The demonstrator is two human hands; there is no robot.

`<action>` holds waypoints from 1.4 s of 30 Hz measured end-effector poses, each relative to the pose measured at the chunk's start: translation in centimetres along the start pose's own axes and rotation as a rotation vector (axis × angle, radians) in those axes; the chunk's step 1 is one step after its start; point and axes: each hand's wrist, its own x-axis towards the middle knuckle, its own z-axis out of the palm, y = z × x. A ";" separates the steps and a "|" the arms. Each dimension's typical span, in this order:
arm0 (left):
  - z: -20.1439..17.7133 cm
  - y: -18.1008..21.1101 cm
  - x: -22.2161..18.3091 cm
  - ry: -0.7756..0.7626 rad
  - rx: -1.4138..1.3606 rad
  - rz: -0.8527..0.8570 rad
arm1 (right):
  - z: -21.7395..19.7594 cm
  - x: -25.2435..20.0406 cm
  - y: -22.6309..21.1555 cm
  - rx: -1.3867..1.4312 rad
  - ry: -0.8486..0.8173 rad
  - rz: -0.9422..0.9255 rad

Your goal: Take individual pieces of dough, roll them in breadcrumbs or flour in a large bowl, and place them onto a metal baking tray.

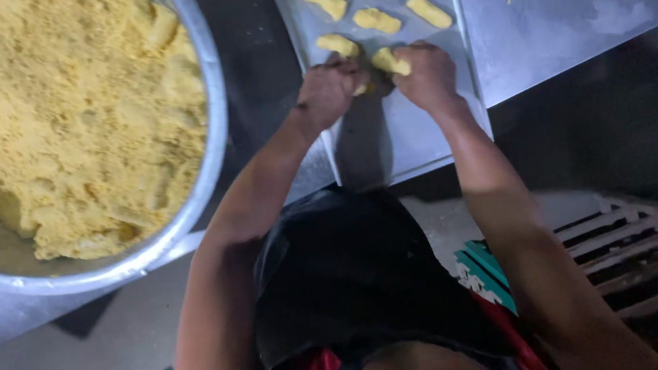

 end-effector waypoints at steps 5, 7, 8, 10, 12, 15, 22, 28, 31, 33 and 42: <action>0.3 0.4 2.1 -0.190 0.246 -0.085 | 0.3 1.1 2.1 -0.213 -0.044 -0.038; -1.0 1.5 1.9 -0.308 0.262 -0.186 | 0.0 0.5 2.2 -0.124 -0.042 -0.056; -1.8 2.2 1.8 -0.307 0.270 -0.191 | -0.3 0.3 3.1 -0.118 -0.041 -0.063; -3.7 3.5 2.2 -0.279 0.184 -0.260 | -1.0 0.4 4.9 -0.058 0.036 -0.096; -3.9 5.0 1.7 -0.238 0.138 -0.237 | -3.2 0.8 5.3 -0.097 0.043 -0.089; -1.4 6.0 -0.6 -0.209 0.063 -0.207 | -4.6 -0.4 7.1 -0.163 0.012 -0.094; 2.4 8.2 2.8 -0.235 0.048 -0.182 | -8.0 -4.7 5.8 -0.043 0.076 -0.018; 5.1 10.2 5.2 -0.364 0.175 0.046 | -4.6 -8.3 9.0 -0.183 0.103 -0.210; 6.1 9.6 4.3 -0.310 0.186 0.073 | -4.2 -8.2 9.4 -0.198 0.117 -0.188; 4.7 9.2 1.8 -0.225 0.147 0.061 | -6.1 -9.2 7.1 -0.204 0.134 -0.215; 2.0 6.1 -3.6 -0.262 0.215 -0.291 | -1.9 -7.6 3.7 -0.227 0.210 -0.454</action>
